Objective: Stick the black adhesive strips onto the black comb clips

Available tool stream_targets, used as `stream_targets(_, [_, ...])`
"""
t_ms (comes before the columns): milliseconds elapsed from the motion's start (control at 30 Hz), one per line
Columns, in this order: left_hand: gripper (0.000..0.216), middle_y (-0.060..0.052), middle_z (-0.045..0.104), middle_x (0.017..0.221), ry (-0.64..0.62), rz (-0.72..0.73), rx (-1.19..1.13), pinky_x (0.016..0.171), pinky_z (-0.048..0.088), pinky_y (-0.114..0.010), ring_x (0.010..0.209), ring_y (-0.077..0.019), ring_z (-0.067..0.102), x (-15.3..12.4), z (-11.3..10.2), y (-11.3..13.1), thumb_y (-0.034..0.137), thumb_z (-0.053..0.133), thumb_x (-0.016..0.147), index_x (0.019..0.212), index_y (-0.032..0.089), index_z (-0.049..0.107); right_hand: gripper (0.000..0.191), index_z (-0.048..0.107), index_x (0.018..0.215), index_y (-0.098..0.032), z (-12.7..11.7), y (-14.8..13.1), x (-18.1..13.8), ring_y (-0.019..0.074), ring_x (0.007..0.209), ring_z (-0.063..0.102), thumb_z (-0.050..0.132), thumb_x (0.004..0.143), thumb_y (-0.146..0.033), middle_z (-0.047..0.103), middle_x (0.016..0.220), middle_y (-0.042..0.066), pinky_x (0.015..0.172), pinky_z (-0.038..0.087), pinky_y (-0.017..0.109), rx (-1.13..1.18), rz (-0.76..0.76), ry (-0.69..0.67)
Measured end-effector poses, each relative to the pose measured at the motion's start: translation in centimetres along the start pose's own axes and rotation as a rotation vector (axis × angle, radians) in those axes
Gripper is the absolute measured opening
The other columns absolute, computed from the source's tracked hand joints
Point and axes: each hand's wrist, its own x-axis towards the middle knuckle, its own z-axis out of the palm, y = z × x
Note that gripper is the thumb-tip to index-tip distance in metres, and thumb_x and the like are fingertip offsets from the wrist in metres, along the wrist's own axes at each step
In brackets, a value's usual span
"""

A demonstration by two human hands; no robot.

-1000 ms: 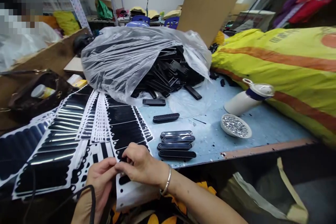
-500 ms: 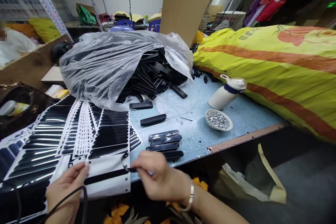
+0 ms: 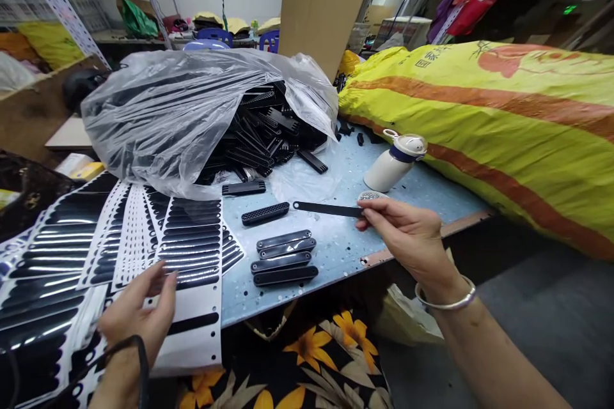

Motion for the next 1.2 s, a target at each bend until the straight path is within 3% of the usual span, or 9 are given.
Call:
stream_targets(33, [0.039, -0.007, 0.073, 0.085, -0.028, -0.006, -0.066, 0.058, 0.055, -0.029, 0.072, -0.0211, 0.069, 0.2, 0.8, 1.8, 0.048, 0.066, 0.077, 0.1, 0.018, 0.069, 0.01, 0.072, 0.089, -0.02, 0.7, -0.5, 0.2, 0.0142, 0.056, 0.068, 0.063, 0.085, -0.02, 0.07, 0.065, 0.001, 0.057, 0.058, 0.026, -0.009, -0.057, -0.04])
stream_targets(133, [0.049, -0.009, 0.071, 0.067, -0.5, -0.204, -0.617, 0.042, 0.045, -0.025, 0.052, -0.0196, 0.066, 1.0, 3.3, 7.0, 0.055, 0.068, 0.074, 0.093, 0.01, 0.068, 0.015, 0.071, 0.09, -0.019, 3.2, -2.1, 0.6, 0.0125, 0.058, 0.067, 0.057, 0.089, -0.015, 0.069, 0.068, 0.001, 0.057, 0.055, 0.024, -0.033, -0.254, -0.16])
stream_targets(267, [0.034, -0.008, 0.07, 0.062, -0.739, -0.217, -0.862, 0.038, 0.04, -0.019, 0.046, -0.0157, 0.064, 2.2, 5.1, 10.7, 0.041, 0.08, 0.068, 0.075, 0.009, 0.068, 0.02, 0.07, 0.093, -0.019, 5.4, -3.2, 0.7, 0.0122, 0.062, 0.066, 0.051, 0.092, -0.013, 0.068, 0.07, 0.001, 0.06, 0.054, 0.024, -0.055, -0.406, -0.251])
stream_targets(433, [0.022, -0.007, 0.068, 0.059, -0.682, -0.095, -0.748, 0.039, 0.043, -0.02, 0.046, -0.0156, 0.064, 3.7, 5.4, 9.7, 0.031, 0.075, 0.073, 0.069, 0.01, 0.072, 0.016, 0.071, 0.094, -0.018, 5.1, -2.1, 1.1, 0.015, 0.066, 0.069, 0.055, 0.092, -0.021, 0.073, 0.078, 0.004, 0.061, 0.057, 0.026, 0.062, -0.202, -0.34])
stream_targets(600, [0.017, -0.005, 0.071, 0.063, -0.582, 0.237, -0.463, 0.048, 0.049, -0.022, 0.051, -0.0135, 0.063, 4.7, 5.8, 8.6, 0.024, 0.067, 0.079, 0.087, 0.013, 0.079, 0.018, 0.074, 0.089, -0.018, 5.3, -1.2, 2.9, 0.0179, 0.075, 0.07, 0.058, 0.091, -0.027, 0.076, 0.087, 0.006, 0.069, 0.056, 0.03, -0.018, -0.115, -0.349])
stream_targets(767, [0.019, -0.005, 0.073, 0.068, -0.535, 0.63, -0.349, 0.054, 0.048, -0.021, 0.056, -0.0116, 0.063, 5.4, 6.9, 8.5, 0.02, 0.064, 0.086, 0.098, 0.016, 0.078, 0.028, 0.073, 0.078, -0.016, 7.4, -1.0, 4.4, 0.0148, 0.067, 0.063, 0.053, 0.092, -0.029, 0.071, 0.073, 0.005, 0.062, 0.049, 0.026, -0.064, -0.182, -0.734])
stream_targets(900, [0.021, -0.005, 0.071, 0.066, -0.492, 0.722, -0.306, 0.057, 0.049, -0.021, 0.057, -0.0118, 0.063, 6.1, 7.8, 7.7, 0.019, 0.061, 0.089, 0.104, 0.017, 0.076, 0.039, 0.07, 0.067, -0.014, 8.1, 0.2, 4.5, 0.0108, 0.056, 0.055, 0.052, 0.094, -0.034, 0.063, 0.06, 0.002, 0.054, 0.044, 0.023, 0.003, -0.096, -0.898])
stream_targets(1033, [0.022, -0.004, 0.069, 0.065, -0.46, 0.756, -0.249, 0.056, 0.047, -0.021, 0.056, -0.0117, 0.061, 6.3, 8.4, 6.7, 0.019, 0.06, 0.09, 0.106, 0.019, 0.075, 0.023, 0.075, 0.084, -0.015, 8.3, 1.7, 4.2, 0.012, 0.06, 0.059, 0.061, 0.089, -0.032, 0.069, 0.068, 0.003, 0.056, 0.046, 0.023, 0.064, -0.081, -0.903])
stream_targets(1200, [0.023, -0.004, 0.069, 0.066, -0.442, 0.805, -0.212, 0.057, 0.046, -0.021, 0.057, -0.0118, 0.061, 6.2, 9.2, 6.0, 0.018, 0.059, 0.091, 0.109, 0.019, 0.074, 0.02, 0.075, 0.073, -0.015, 8.6, 2.7, 4.1, 0.0118, 0.059, 0.058, 0.069, 0.083, -0.032, 0.067, 0.066, 0.003, 0.055, 0.046, 0.023, 0.13, 0.045, -0.903])
